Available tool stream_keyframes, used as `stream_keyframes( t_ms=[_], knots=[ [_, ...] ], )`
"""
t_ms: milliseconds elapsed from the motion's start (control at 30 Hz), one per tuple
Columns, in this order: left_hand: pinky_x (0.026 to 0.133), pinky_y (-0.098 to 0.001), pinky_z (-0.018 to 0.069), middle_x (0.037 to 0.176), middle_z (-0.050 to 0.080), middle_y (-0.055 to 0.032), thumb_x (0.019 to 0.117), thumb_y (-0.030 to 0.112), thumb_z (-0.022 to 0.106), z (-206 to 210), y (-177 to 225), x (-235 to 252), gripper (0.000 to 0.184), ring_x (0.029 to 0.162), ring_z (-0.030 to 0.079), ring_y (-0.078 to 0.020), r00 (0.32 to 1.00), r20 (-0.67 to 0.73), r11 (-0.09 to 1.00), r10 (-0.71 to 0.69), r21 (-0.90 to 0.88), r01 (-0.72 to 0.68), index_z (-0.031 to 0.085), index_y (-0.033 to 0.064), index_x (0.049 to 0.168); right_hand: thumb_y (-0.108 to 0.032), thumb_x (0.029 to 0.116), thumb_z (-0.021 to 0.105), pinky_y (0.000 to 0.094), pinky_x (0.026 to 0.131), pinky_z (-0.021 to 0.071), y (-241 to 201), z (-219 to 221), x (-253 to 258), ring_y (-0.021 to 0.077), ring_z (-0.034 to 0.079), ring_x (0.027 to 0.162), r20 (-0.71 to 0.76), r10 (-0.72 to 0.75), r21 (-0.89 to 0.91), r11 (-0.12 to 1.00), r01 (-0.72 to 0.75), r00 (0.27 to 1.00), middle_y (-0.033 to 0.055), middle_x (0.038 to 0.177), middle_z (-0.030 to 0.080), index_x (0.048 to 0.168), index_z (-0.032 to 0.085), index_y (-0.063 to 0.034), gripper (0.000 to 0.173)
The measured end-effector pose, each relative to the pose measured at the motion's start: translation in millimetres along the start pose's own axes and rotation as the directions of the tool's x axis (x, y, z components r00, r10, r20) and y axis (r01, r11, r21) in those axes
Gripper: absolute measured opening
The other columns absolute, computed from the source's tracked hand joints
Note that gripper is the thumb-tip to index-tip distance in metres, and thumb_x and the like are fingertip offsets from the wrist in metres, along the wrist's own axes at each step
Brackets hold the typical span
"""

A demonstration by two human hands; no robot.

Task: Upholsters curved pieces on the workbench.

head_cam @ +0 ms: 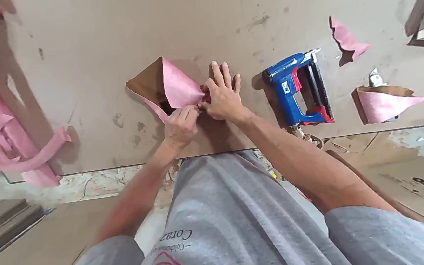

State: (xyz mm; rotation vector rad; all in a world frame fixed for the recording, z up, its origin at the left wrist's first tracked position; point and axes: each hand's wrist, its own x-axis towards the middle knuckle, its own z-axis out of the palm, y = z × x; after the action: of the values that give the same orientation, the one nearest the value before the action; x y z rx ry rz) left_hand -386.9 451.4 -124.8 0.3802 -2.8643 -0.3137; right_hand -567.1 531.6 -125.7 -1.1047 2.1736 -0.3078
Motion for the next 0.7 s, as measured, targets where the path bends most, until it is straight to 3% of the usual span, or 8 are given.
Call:
stream_keyframes(
  t_ms=[100,167,233,267,300,367,567,700],
  knots=[
    [0.093,-0.0451,0.0553,0.127,0.071,-0.0119,0.1040,0.014,0.053,-4,-16,5,0.022,0.109,0.071,-0.0287,0.992,0.116,0.997,0.051,-0.060,-0.044,0.072,0.0041,0.105,-0.058,0.0831,0.069,0.0735,0.119,-0.0012,0,6,-2,0.0313,-0.005,0.160,-0.022,0.015,0.014,1.000,-0.015,1.000,-0.0003,0.175,0.005,0.124,0.062,-0.0234,0.054],
    [0.103,-0.0441,0.0527,0.131,0.070,-0.0108,0.1040,0.015,0.054,7,-25,5,0.022,0.118,0.068,-0.0277,0.997,0.070,0.993,0.021,-0.121,-0.012,0.074,0.0041,0.107,-0.055,0.0840,0.069,0.0742,0.119,-0.0003,0,7,0,0.0308,-0.001,0.160,-0.082,0.007,0.036,0.999,-0.004,0.997,-0.0006,0.174,0.009,0.124,0.062,-0.0230,0.052],
    [0.098,-0.0415,0.0553,0.127,0.073,-0.0106,0.1026,0.015,0.056,15,-26,1,0.022,0.112,0.070,-0.0270,0.999,0.024,0.989,-0.031,-0.142,0.034,0.075,0.0041,0.109,-0.050,0.0885,0.069,0.0707,0.121,0.0074,4,14,-8,0.0288,0.015,0.159,-0.215,-0.076,0.104,0.990,0.100,0.974,0.0013,0.170,0.025,0.124,0.064,-0.0235,0.045],
    [0.091,-0.0420,0.0568,0.122,0.074,-0.0111,0.1017,0.014,0.056,16,-24,-2,0.023,0.105,0.071,-0.0280,0.998,0.019,0.989,-0.052,-0.140,0.054,0.075,0.0040,0.109,-0.045,0.0907,0.069,0.0658,0.121,0.0201,7,18,-17,0.0287,0.031,0.153,-0.290,-0.164,0.119,0.971,0.206,0.943,0.0038,0.163,0.040,0.122,0.067,-0.0231,0.039],
    [0.085,-0.0433,0.0581,0.116,0.075,-0.0121,0.1006,0.013,0.056,17,-26,1,0.021,0.099,0.072,-0.0296,0.998,0.006,0.989,-0.061,-0.133,0.061,0.074,0.0035,0.107,-0.044,0.0920,0.069,0.0595,0.115,0.0356,11,17,-19,0.0289,0.047,0.141,-0.354,-0.285,0.101,0.935,0.339,0.891,0.0057,0.148,0.055,0.119,0.071,-0.0220,0.035],
    [0.081,-0.0422,0.0578,0.117,0.075,-0.0114,0.1014,0.014,0.056,14,-27,0,0.021,0.096,0.072,-0.0291,0.997,0.020,0.987,-0.069,-0.141,0.071,0.073,0.0038,0.108,-0.043,0.0916,0.069,0.0484,0.098,0.0509,13,22,-23,0.0274,0.061,0.120,-0.349,-0.452,0.066,0.862,0.502,0.821,0.0066,0.128,0.067,0.113,0.076,-0.0174,0.034],
    [0.080,-0.0396,0.0578,0.114,0.076,-0.0118,0.1009,0.017,0.058,16,-37,9,0.020,0.093,0.072,-0.0278,0.999,0.022,0.977,-0.038,-0.209,0.042,0.073,0.0040,0.102,-0.012,0.0961,0.062,0.0407,0.105,0.0520,10,40,-13,0.0236,0.066,0.122,-0.446,-0.367,0.149,0.869,0.472,0.816,0.0054,0.121,0.075,0.095,0.077,-0.0087,0.016],
    [0.080,-0.0385,0.0583,0.109,0.077,-0.0096,0.0994,0.016,0.058,22,-37,13,0.019,0.093,0.073,-0.0260,0.994,-0.010,0.967,-0.105,-0.233,0.100,0.074,0.0061,0.099,-0.014,0.0934,0.061,0.0403,0.084,0.0543,0,48,-5,0.0245,0.070,0.098,-0.517,-0.323,0.052,0.913,0.405,0.793,0.0056,0.103,0.077,0.093,0.076,-0.0093,0.016]
  ],
)
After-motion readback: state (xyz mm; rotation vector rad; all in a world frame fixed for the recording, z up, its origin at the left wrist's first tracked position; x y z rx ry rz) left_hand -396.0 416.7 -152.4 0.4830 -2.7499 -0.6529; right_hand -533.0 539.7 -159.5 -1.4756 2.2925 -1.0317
